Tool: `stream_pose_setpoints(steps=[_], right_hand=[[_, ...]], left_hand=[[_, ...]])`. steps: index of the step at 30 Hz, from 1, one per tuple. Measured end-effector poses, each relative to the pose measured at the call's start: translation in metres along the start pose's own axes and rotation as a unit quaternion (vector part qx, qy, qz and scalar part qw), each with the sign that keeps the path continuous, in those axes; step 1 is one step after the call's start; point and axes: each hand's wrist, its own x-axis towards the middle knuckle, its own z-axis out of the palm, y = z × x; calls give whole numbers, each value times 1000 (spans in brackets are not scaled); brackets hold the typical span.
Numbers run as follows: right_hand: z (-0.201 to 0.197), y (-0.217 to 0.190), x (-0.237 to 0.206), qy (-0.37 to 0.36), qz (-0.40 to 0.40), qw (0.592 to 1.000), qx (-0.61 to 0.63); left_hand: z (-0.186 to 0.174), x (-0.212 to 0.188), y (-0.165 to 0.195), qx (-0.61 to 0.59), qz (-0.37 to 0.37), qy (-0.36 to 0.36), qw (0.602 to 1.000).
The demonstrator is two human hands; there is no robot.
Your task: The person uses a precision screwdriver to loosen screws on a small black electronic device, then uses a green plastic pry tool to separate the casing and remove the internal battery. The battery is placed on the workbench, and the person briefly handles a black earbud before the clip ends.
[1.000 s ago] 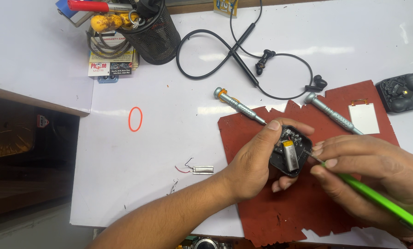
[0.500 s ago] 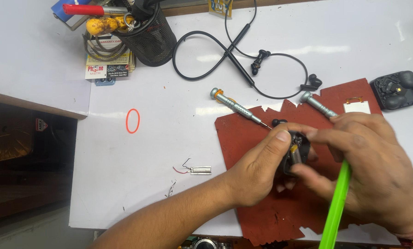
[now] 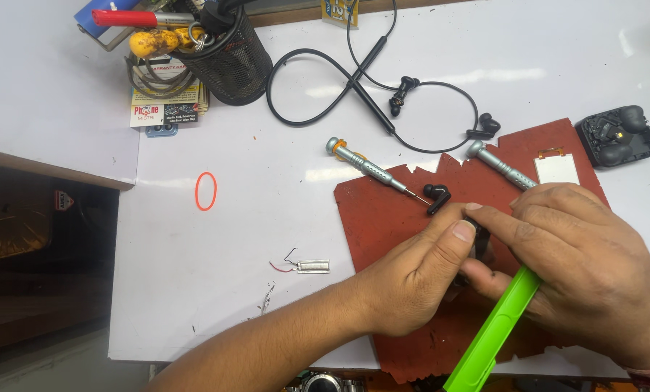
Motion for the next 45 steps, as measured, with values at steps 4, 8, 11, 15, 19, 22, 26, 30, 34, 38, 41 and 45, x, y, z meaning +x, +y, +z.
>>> stream_pose_setpoints(steps=[4, 8, 11, 15, 19, 22, 26, 30, 34, 38, 41, 45], right_hand=[[-1, -1, -3, 4, -13, 1000, -25], [1, -2, -4, 5, -13, 1000, -11], [5, 0, -4, 11, -8, 1000, 15], [7, 13, -4, 0, 38, 996, 79], [6, 27, -9, 25, 128, 962, 240], [4, 31, -17, 65, 152, 922, 350], [8, 31, -23, 54, 197, 915, 348], [7, 34, -22, -10, 166, 936, 310], [8, 29, -15, 7, -36, 980, 194], [9, 18, -14, -49, -14, 988, 144], [10, 15, -13, -90, 36, 990, 105], [8, 15, -14, -55, 18, 995, 75]], left_hand=[[2, -1, 3, 27, 23, 1, 999], [1, -2, 4, 13, -3, -5, 1000], [0, -1, 4, -4, -21, 11, 1000], [-8, 0, 5, -95, -40, 11, 995], [-21, 0, 6, -206, -89, -16, 974], [-22, 2, 6, -243, -78, -24, 967], [-22, 2, 5, -236, -83, -19, 968], [-24, 0, 6, -251, -93, -30, 963], [-20, -1, 8, -273, -83, -30, 958], [-15, -4, 9, -170, -72, 8, 983], [-13, -3, 8, -147, -68, 10, 987], [-14, -2, 8, -166, -83, 16, 983]])
